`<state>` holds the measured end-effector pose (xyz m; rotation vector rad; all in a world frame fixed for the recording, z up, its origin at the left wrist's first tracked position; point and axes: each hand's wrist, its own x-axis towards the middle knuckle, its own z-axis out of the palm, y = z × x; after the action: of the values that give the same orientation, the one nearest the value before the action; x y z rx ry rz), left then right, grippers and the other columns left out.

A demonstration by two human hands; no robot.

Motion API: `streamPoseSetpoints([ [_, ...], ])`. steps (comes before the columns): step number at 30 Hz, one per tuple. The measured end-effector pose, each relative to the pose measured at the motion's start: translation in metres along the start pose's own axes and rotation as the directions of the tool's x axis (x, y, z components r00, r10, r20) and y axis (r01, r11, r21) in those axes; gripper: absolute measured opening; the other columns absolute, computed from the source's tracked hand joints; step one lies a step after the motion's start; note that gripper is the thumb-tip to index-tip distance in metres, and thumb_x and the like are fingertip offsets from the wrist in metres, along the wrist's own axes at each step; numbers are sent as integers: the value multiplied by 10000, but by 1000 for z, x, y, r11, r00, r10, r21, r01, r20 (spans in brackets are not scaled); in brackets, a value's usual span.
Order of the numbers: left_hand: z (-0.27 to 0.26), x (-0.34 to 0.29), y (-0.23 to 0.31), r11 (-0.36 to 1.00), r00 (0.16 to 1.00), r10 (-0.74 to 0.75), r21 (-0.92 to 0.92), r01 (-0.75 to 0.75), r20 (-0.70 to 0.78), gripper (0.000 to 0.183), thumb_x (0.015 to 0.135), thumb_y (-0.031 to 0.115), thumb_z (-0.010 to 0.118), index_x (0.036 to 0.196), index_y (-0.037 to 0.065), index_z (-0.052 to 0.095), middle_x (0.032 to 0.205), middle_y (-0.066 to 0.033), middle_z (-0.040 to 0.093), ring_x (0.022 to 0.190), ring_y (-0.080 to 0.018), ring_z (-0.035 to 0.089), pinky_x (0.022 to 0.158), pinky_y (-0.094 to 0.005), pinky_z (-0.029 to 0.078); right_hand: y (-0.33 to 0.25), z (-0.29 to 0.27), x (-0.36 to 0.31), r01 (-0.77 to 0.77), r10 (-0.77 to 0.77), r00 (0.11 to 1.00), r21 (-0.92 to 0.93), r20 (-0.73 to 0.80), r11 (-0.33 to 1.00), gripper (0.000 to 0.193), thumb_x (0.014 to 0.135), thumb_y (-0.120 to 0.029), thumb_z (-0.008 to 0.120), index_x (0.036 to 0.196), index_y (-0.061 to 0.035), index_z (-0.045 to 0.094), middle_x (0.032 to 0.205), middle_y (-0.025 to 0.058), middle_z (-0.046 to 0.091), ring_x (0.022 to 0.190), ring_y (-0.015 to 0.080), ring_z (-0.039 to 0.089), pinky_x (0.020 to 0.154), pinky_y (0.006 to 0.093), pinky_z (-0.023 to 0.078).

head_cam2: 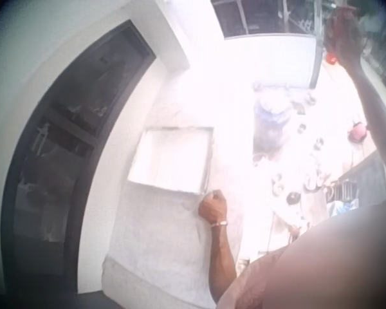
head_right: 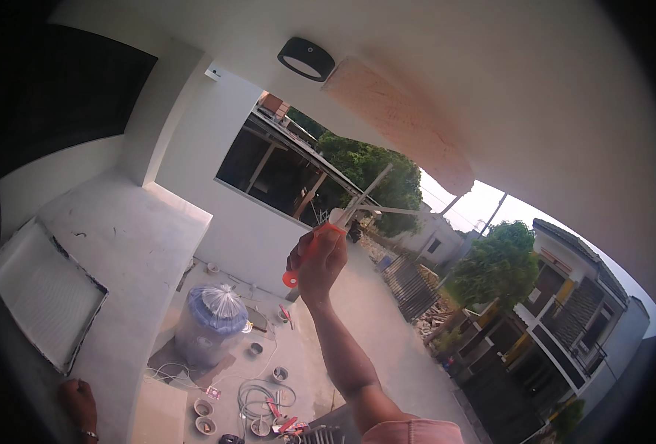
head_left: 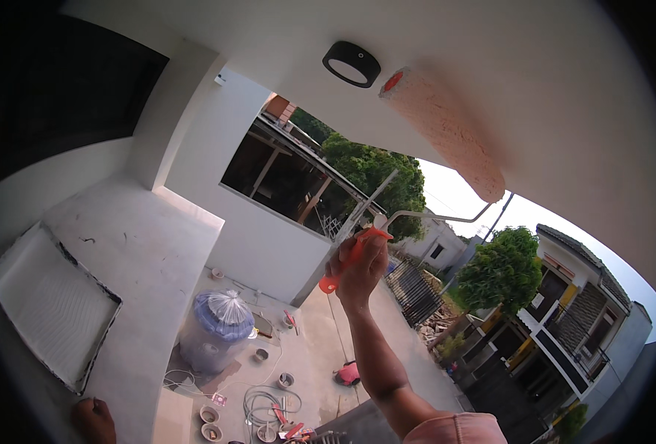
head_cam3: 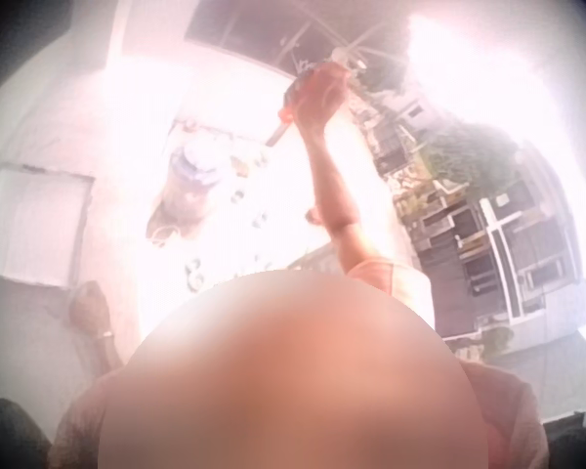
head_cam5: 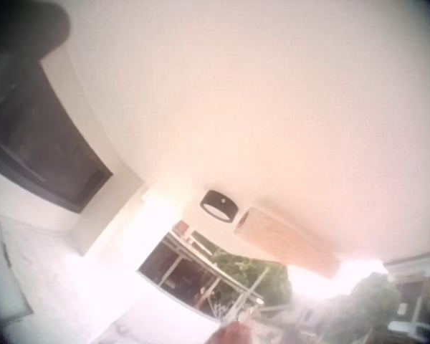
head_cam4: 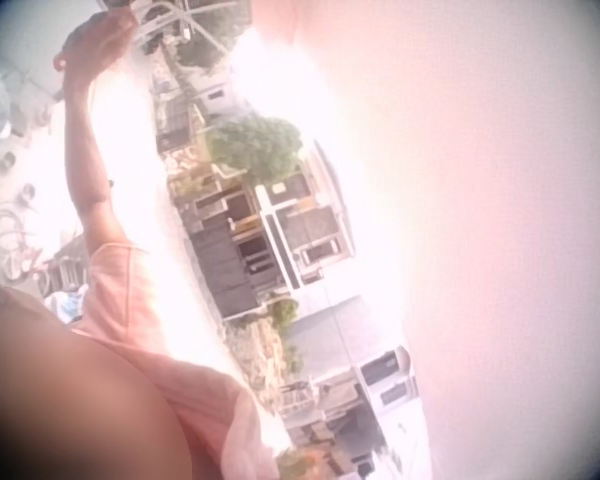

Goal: The person uses a paint roller to apply white paint to the exterior wall and ceiling of a house. They repeatedly load the roller from a paint tray and roll it across the surfaces, then descend a ladder to reposition and continue painting.

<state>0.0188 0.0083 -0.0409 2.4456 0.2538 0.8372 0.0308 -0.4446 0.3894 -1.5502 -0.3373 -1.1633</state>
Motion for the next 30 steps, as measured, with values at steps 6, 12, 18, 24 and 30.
streamPoseSetpoints([
  [6, -41, 22, 29, 996, 994, 68, 48, -72, 91, 371, 893, 299, 635, 633, 36, 662, 644, -204, 639, 610, -404, 630, 582, -511, 489, -10, 10, 5, -32, 32, 999, -5, 10, 999, 375, 1129, -435, 380, 1000, -88, 441, 669, 40, 510, 429, 114, 487, 382, 282, 413],
  [12, -70, 31, 52, 997, 993, 23, 74, -31, 113, 435, 889, 390, 623, 603, 76, 717, 607, -184, 674, 543, -388, 666, 519, -500, 523, -33, 27, -2, 60, -60, 997, 8, 53, 998, 408, 1126, -478, 350, 1011, -96, 438, 666, 59, 504, 422, 141, 485, 387, 303, 424],
  [18, -75, 29, 53, 992, 982, 62, 98, -80, 176, 416, 933, 345, 588, 732, 21, 755, 686, -203, 707, 599, -389, 687, 557, -488, 548, -60, 33, -22, 121, -131, 987, 114, 88, 986, 355, 1121, -425, 399, 1028, -85, 428, 668, 37, 502, 451, 93, 495, 406, 259, 420],
  [24, -77, 31, 54, 997, 972, 53, 39, -64, 231, 541, 976, 437, 565, 751, -20, 746, 735, -235, 712, 672, -433, 698, 597, -519, 525, -83, 31, -32, 201, -223, 964, 155, 145, 967, 355, 1116, -422, 417, 1030, -78, 428, 671, 42, 504, 469, 78, 492, 414, 250, 419],
  [30, -81, 30, 59, 999, 978, 7, 32, -14, 210, 543, 958, 450, 573, 741, -14, 752, 712, -237, 705, 654, -434, 697, 570, -524, 521, -99, 24, -37, 267, -297, 940, 177, 167, 947, 338, 1116, -401, 425, 1037, -72, 434, 699, 42, 515, 489, 68, 490, 427, 230, 418],
])
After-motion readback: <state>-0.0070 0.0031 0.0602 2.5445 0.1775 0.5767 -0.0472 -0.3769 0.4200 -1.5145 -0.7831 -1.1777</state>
